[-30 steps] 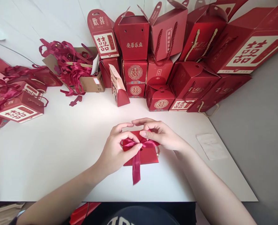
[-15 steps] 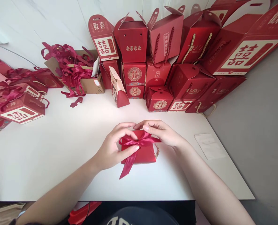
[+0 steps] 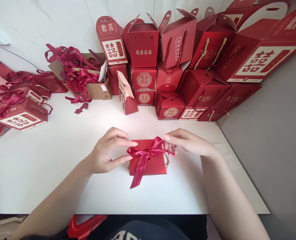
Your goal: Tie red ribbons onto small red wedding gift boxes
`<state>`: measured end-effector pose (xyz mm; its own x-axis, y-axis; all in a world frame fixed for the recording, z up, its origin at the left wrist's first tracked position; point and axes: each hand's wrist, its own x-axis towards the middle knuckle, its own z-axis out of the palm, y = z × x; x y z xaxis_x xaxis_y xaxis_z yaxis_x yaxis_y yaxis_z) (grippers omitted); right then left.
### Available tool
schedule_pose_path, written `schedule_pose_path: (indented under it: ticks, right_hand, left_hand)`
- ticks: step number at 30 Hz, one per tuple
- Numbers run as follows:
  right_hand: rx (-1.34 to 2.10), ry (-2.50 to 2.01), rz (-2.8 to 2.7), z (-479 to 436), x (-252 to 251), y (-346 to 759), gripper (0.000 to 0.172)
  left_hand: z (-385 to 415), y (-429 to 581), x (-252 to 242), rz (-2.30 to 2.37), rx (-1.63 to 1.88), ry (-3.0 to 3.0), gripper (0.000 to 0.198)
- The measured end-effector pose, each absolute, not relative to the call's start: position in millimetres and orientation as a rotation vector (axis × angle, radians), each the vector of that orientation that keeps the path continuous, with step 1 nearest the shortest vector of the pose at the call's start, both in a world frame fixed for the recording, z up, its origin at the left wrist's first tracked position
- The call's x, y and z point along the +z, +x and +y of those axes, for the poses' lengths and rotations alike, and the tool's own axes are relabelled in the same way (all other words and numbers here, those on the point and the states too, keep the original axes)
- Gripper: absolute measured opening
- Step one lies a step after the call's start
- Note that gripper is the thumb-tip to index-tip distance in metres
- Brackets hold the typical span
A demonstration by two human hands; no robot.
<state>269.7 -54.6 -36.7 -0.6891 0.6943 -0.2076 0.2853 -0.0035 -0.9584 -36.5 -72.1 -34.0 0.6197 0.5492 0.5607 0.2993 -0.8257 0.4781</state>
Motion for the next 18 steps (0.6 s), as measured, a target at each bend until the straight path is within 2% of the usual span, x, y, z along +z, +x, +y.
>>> schedule_pose_path:
  ticks: [7,12,18]
  right_hand:
    - [1.910,-0.979,-1.944,-59.8,-30.7,268.8,0.044]
    - [1.991,-0.892,-1.871,-63.1,-30.9,259.7,0.034]
    - [1.799,-0.804,-1.650,-62.9,-43.8,245.4,0.033]
  left_hand:
    - [-70.8,-32.1,-35.6,0.815,1.010,2.493,0.003]
    - [-70.2,-28.0,-35.9,0.876,1.005,2.382,0.014]
    - [-74.1,-25.9,-39.4,1.166,0.952,1.913,0.033]
